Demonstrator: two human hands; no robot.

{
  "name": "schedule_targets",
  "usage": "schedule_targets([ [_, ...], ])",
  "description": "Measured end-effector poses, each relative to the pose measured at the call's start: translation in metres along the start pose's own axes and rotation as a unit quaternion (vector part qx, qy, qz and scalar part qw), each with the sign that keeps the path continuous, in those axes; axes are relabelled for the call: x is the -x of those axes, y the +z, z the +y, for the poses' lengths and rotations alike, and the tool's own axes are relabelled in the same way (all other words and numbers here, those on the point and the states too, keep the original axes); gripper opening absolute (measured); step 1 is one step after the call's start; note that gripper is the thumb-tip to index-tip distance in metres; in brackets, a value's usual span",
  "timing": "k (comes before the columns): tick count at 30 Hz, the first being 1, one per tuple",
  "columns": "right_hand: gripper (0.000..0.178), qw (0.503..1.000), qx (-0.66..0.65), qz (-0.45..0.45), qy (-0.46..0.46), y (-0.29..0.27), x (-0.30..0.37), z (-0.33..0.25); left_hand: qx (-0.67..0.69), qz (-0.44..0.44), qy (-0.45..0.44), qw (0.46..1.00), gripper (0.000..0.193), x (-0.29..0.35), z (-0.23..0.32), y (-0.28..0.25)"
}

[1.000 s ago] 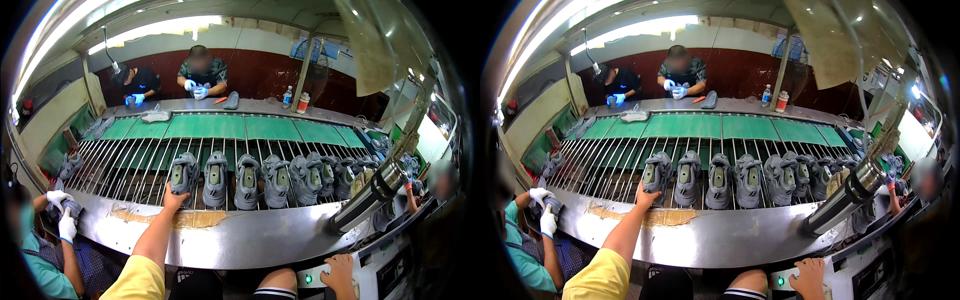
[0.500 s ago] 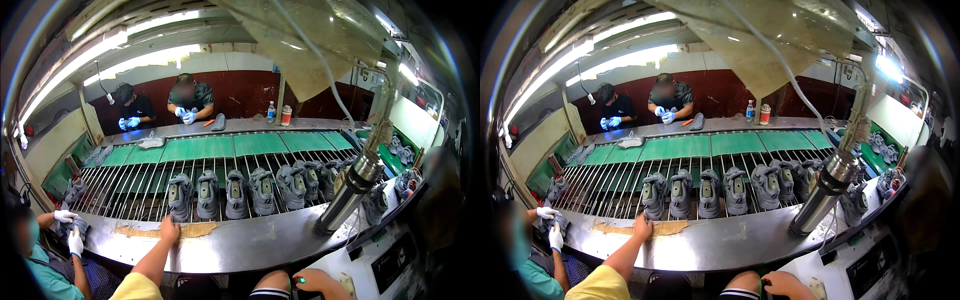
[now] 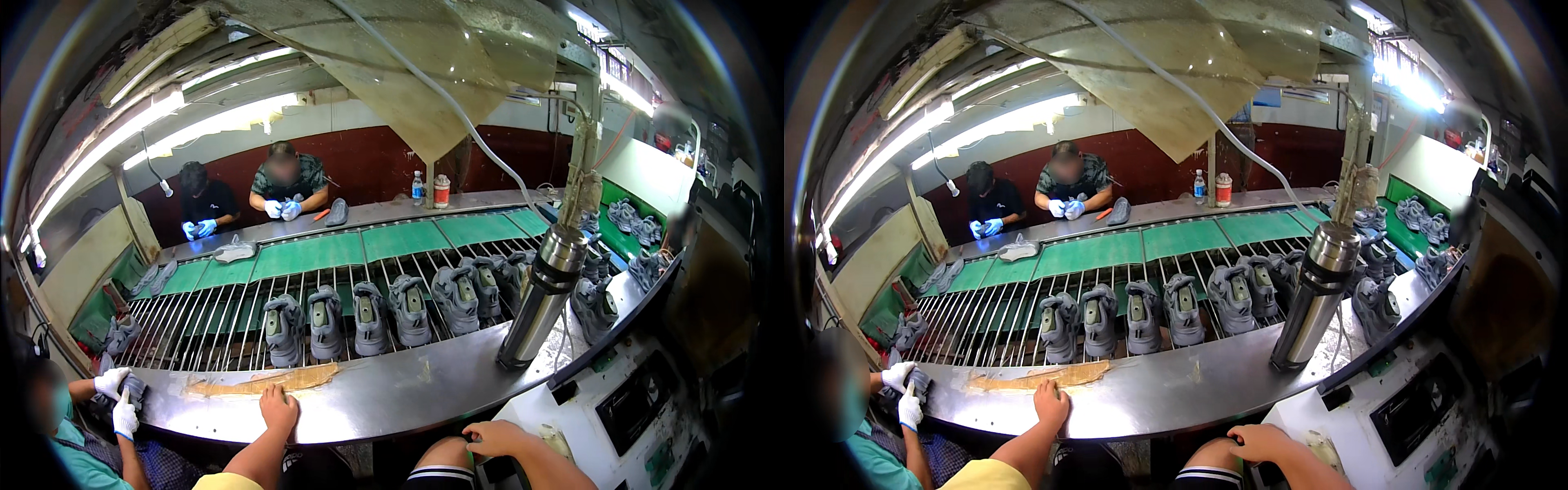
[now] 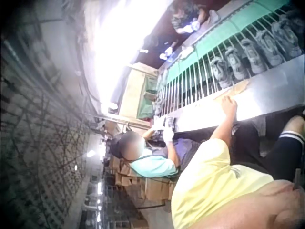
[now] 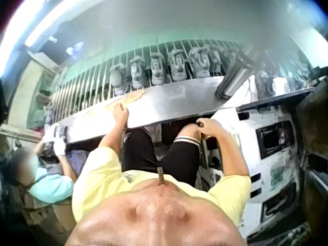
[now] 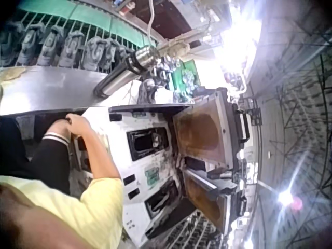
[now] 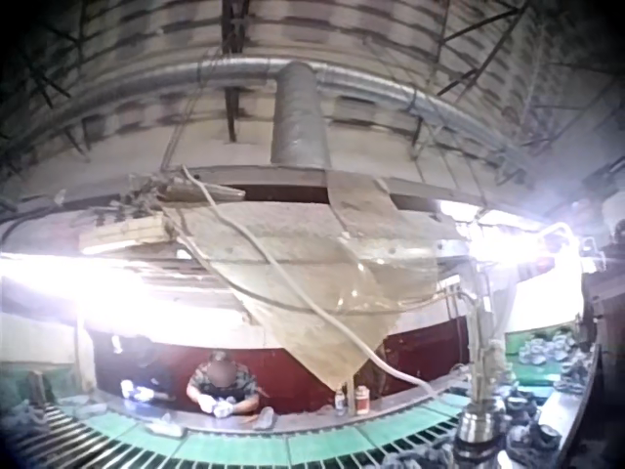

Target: The person operates a shoe-lasting machine by placing shoe uppers onto the molds and pressing buttons to activate the machine.

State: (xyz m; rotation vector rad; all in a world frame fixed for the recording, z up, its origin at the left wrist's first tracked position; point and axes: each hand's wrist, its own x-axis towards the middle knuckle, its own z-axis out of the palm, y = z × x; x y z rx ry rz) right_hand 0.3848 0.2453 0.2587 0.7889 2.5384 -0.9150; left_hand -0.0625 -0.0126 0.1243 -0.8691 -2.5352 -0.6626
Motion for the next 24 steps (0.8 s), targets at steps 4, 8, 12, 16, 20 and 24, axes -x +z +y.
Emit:
schedule_targets([
  [4,0.050,1.000,0.005,0.001,-0.007,-0.0035,0.0012,-0.0041,0.006,0.014,0.005,1.000,0.036,0.0006,-0.0027,0.0008],
  [8,0.051,1.000,0.001,-0.018,-0.003,-0.0027,0.0003,-0.0050,-0.002,0.034,0.007,0.999,0.035,0.0018,-0.0067,0.0015],
  [12,0.050,1.000,0.007,-0.011,-0.010,-0.0018,0.0025,-0.0043,-0.002,0.031,0.011,0.999,0.037,-0.0005,-0.0022,-0.0004],
  [16,0.049,1.000,-0.012,-0.017,-0.005,-0.0038,0.0026,-0.0051,-0.001,0.029,0.009,1.000,0.037,-0.0014,-0.0003,-0.0058],
  [20,0.049,1.000,-0.020,-0.009,-0.010,-0.0044,0.0032,-0.0065,-0.001,0.030,0.008,1.000,0.037,-0.0003,-0.0064,-0.0034],
  [24,0.050,1.000,-0.028,-0.013,-0.002,-0.0077,0.0059,-0.0096,-0.001,0.026,0.004,1.000,0.036,-0.0011,-0.0049,-0.0029],
])
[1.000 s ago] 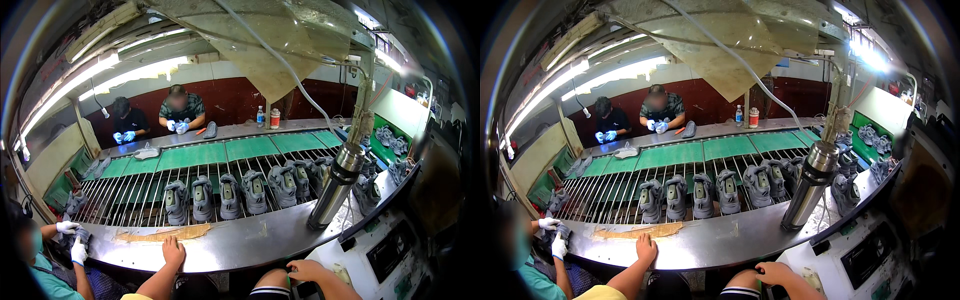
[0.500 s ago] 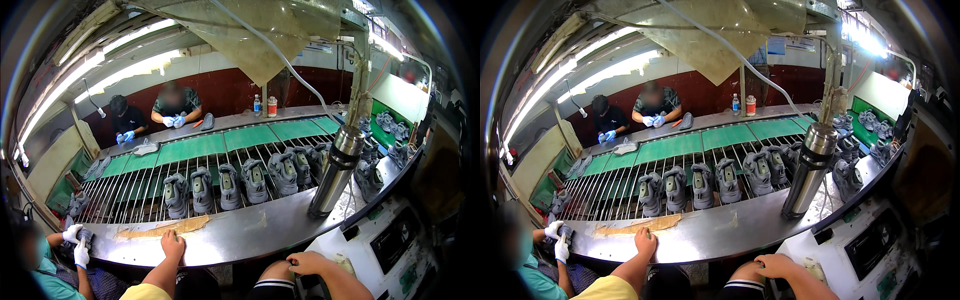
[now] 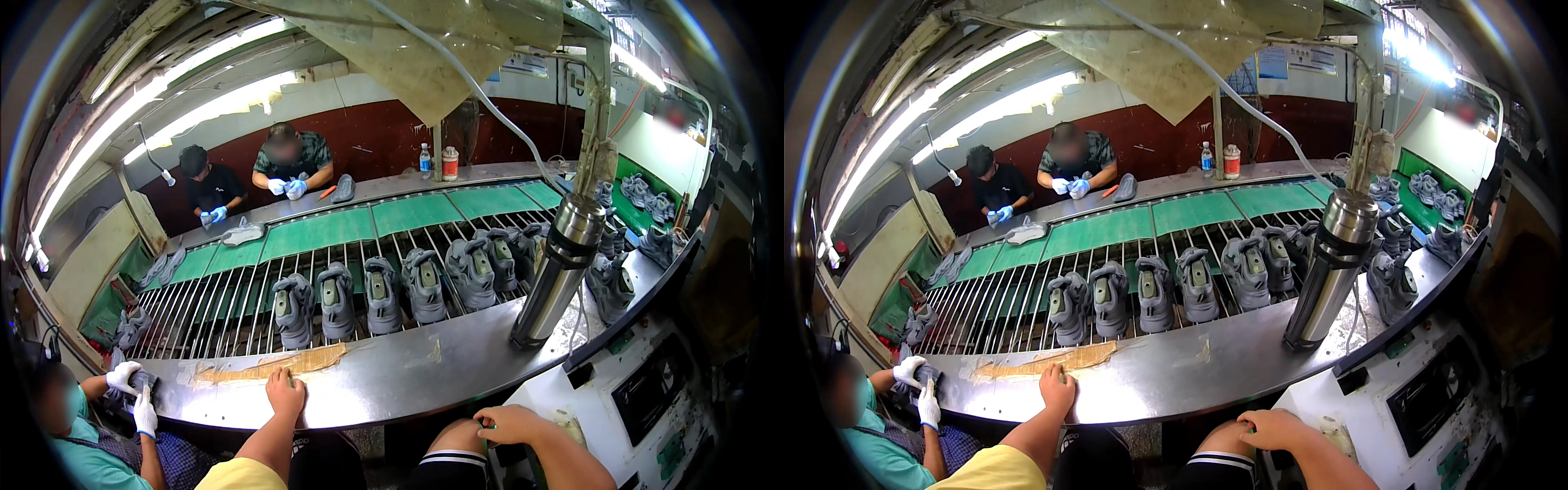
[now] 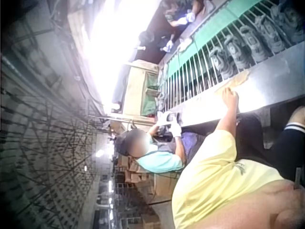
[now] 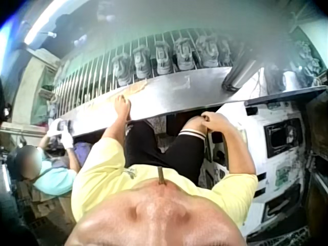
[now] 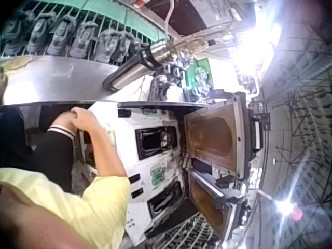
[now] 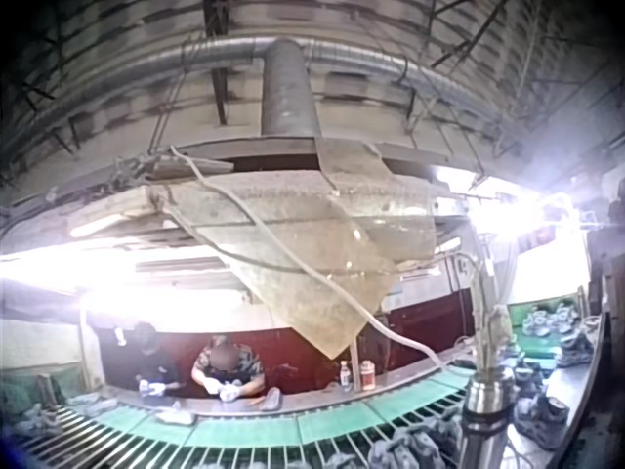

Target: The person operates a shoe-lasting machine by placing shoe uppers onto the molds and pressing buttons to activate the machine.

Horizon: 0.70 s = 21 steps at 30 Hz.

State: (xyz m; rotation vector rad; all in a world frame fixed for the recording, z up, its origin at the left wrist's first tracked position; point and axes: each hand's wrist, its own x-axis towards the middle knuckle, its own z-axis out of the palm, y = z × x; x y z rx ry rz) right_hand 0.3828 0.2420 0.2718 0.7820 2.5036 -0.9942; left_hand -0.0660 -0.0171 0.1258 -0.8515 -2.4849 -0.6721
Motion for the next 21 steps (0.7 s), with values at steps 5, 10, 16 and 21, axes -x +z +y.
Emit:
schedule_targets([
  [5,0.050,1.000,0.007,0.002,-0.002,-0.0003,0.0015,-0.0026,0.000,-0.009,-0.012,1.000,0.036,-0.0014,0.0023,-0.0025],
  [10,0.051,1.000,0.020,-0.005,-0.003,0.0008,0.0003,-0.0037,-0.003,-0.016,-0.015,1.000,0.037,-0.0005,-0.0025,-0.0030],
  [16,0.050,1.000,0.020,-0.009,-0.001,0.0000,0.0013,-0.0055,-0.005,-0.015,-0.015,1.000,0.038,-0.0001,-0.0011,-0.0048],
  [21,0.050,1.000,0.024,-0.011,-0.006,-0.0012,0.0017,-0.0065,-0.003,-0.021,-0.016,1.000,0.036,-0.0021,0.0007,-0.0081],
])
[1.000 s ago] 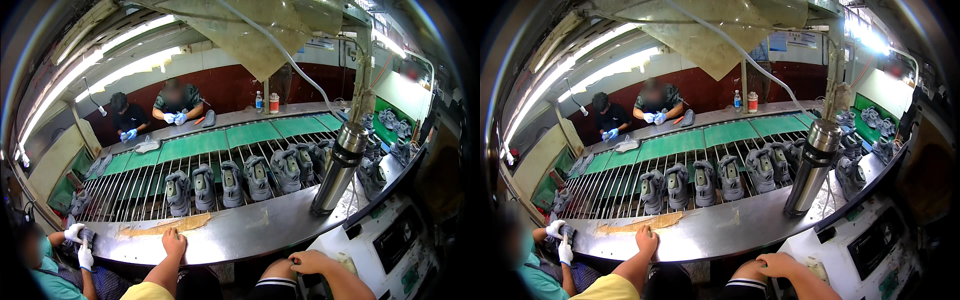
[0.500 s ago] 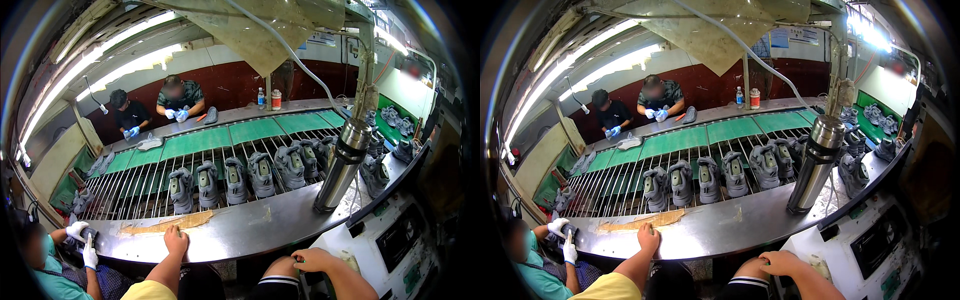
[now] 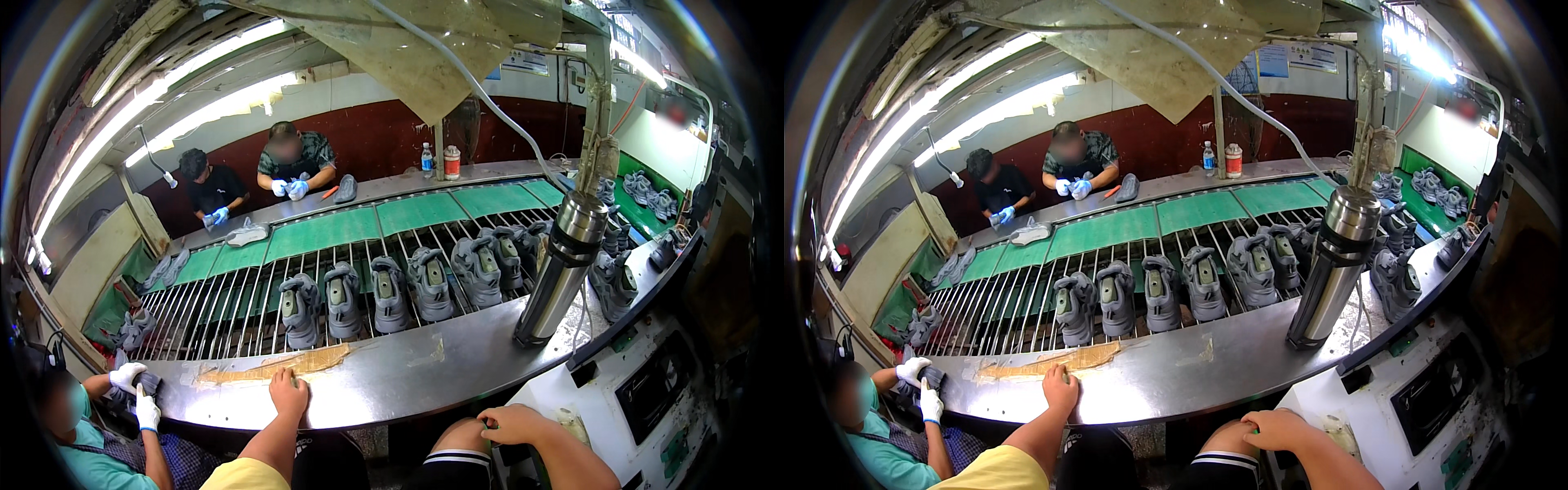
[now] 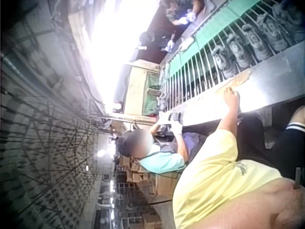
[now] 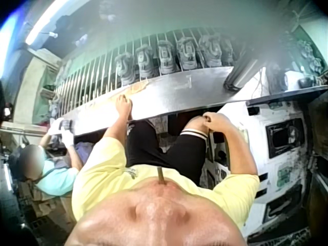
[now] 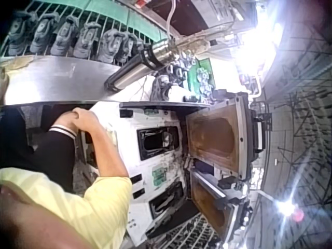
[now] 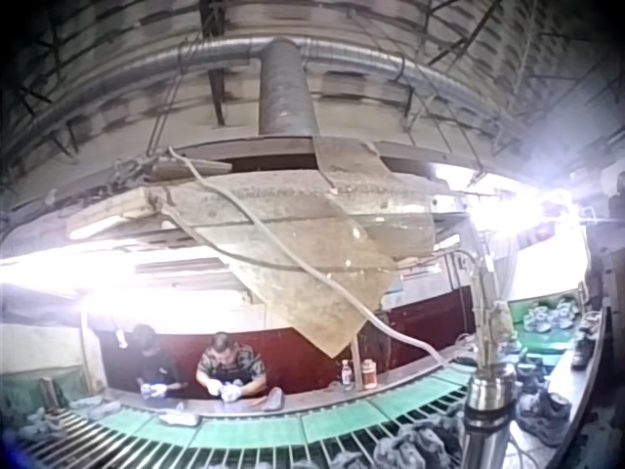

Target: The person operates a shoe-lasting machine by placing shoe uppers onto the molds and pressing buttons to activate the machine.

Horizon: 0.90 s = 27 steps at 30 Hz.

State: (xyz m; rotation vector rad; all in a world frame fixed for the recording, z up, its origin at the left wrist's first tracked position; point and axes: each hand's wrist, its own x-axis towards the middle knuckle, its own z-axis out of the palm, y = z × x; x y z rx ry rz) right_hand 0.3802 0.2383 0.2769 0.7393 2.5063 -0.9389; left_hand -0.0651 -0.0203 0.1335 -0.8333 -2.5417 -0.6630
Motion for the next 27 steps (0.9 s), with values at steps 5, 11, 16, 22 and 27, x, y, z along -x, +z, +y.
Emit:
schedule_targets([
  [5,0.049,1.000,0.000,0.001,-0.001,0.0003,0.0008,-0.0010,-0.001,-0.005,-0.007,1.000,0.035,0.0001,0.0001,0.0003],
  [11,0.049,1.000,0.008,0.006,-0.009,0.0037,-0.0031,0.0009,-0.012,0.007,-0.006,1.000,0.036,0.0021,-0.0050,-0.0020],
  [16,0.049,1.000,0.001,0.007,0.003,0.0009,0.0020,-0.0018,0.001,0.009,0.004,1.000,0.036,-0.0002,-0.0008,0.0025],
  [22,0.049,1.000,0.001,0.007,0.001,0.0006,0.0009,-0.0033,0.000,0.012,0.002,1.000,0.035,0.0014,-0.0030,-0.0001],
  [27,0.049,1.000,-0.001,0.001,0.005,-0.0019,0.0026,-0.0063,-0.005,0.017,0.006,1.000,0.034,0.0014,-0.0047,0.0006],
])
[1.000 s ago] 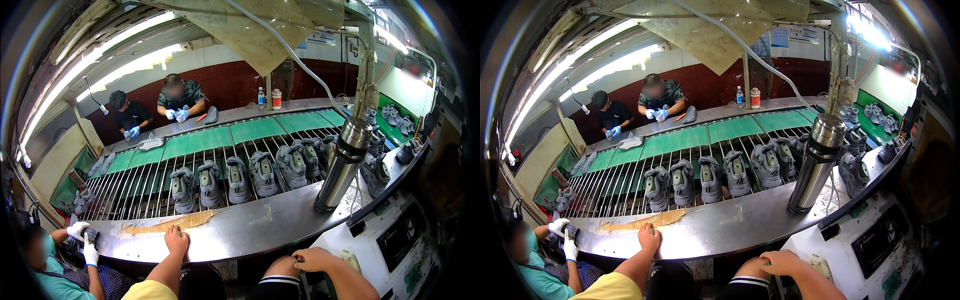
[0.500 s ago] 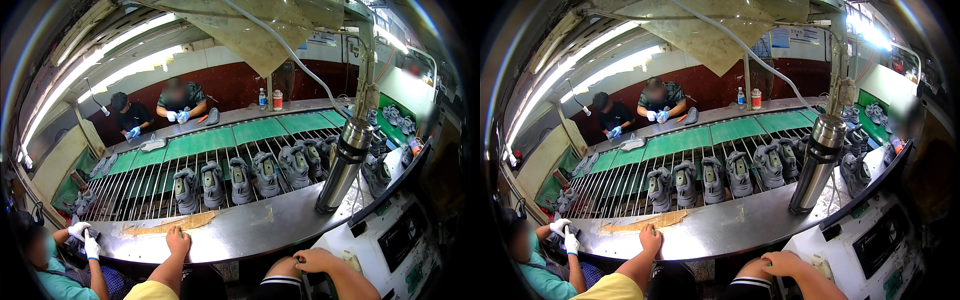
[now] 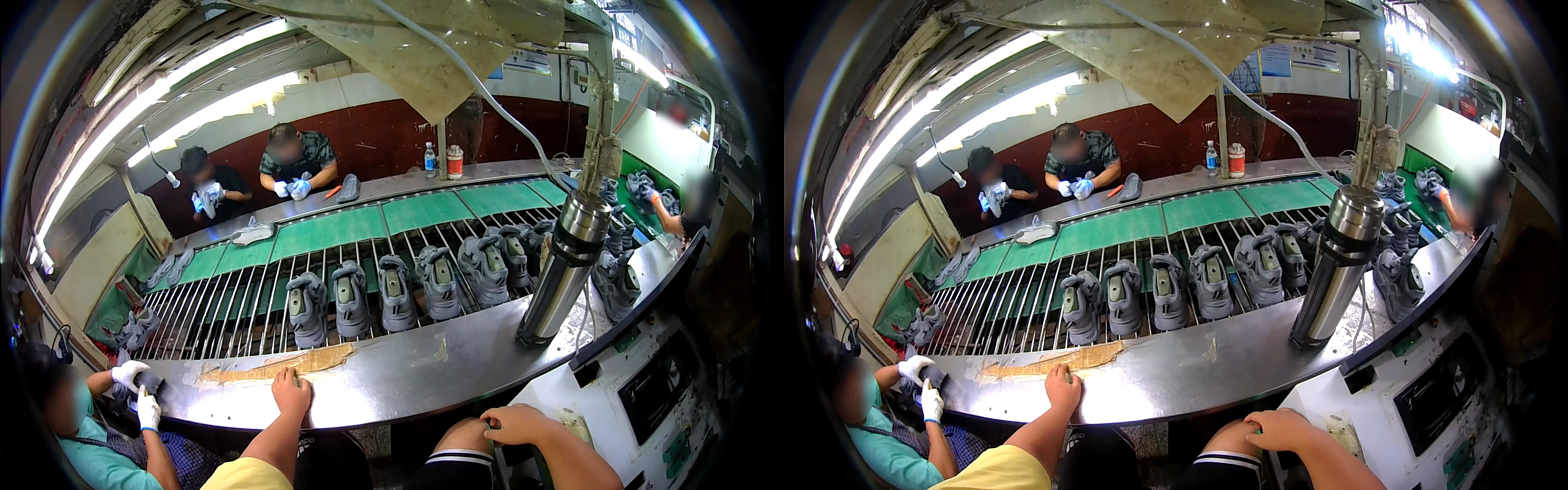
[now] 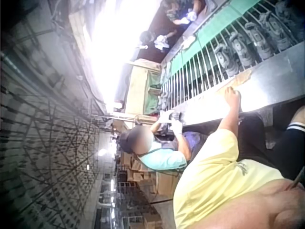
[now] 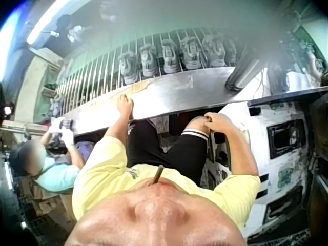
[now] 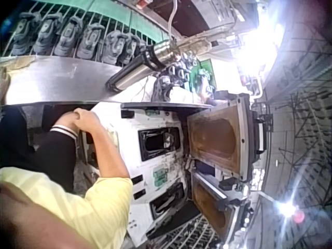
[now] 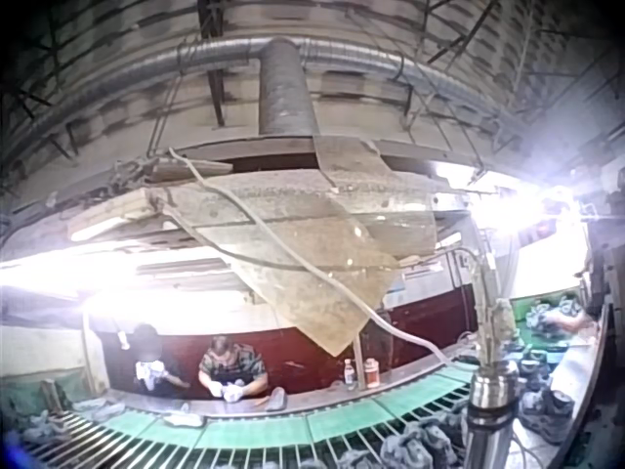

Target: The person operates a shoe-lasting machine by placing shoe uppers onto the molds and pressing buttons to activate the machine.

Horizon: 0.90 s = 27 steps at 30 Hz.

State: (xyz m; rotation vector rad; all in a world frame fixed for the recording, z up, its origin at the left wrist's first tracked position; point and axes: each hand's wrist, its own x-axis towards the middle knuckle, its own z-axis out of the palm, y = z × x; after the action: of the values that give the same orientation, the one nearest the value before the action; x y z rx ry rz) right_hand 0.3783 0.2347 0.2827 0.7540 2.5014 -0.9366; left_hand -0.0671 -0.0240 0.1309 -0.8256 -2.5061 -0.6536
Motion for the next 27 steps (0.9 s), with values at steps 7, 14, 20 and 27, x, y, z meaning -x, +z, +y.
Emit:
schedule_targets([
  [7,0.050,1.000,0.001,0.002,-0.004,0.001,0.000,0.003,-0.005,0.013,0.014,1.000,0.033,-0.001,0.001,0.004],
  [14,0.049,1.000,0.005,0.002,-0.014,0.002,-0.003,0.004,-0.004,0.004,0.000,1.000,0.034,0.001,0.001,-0.003],
  [20,0.049,1.000,-0.003,-0.001,-0.001,0.002,-0.001,0.004,0.005,0.001,0.003,1.000,0.035,0.000,0.002,0.000],
  [27,0.049,1.000,0.006,-0.009,-0.003,0.001,-0.001,0.003,-0.002,-0.006,-0.003,1.000,0.035,-0.001,0.001,-0.003],
])
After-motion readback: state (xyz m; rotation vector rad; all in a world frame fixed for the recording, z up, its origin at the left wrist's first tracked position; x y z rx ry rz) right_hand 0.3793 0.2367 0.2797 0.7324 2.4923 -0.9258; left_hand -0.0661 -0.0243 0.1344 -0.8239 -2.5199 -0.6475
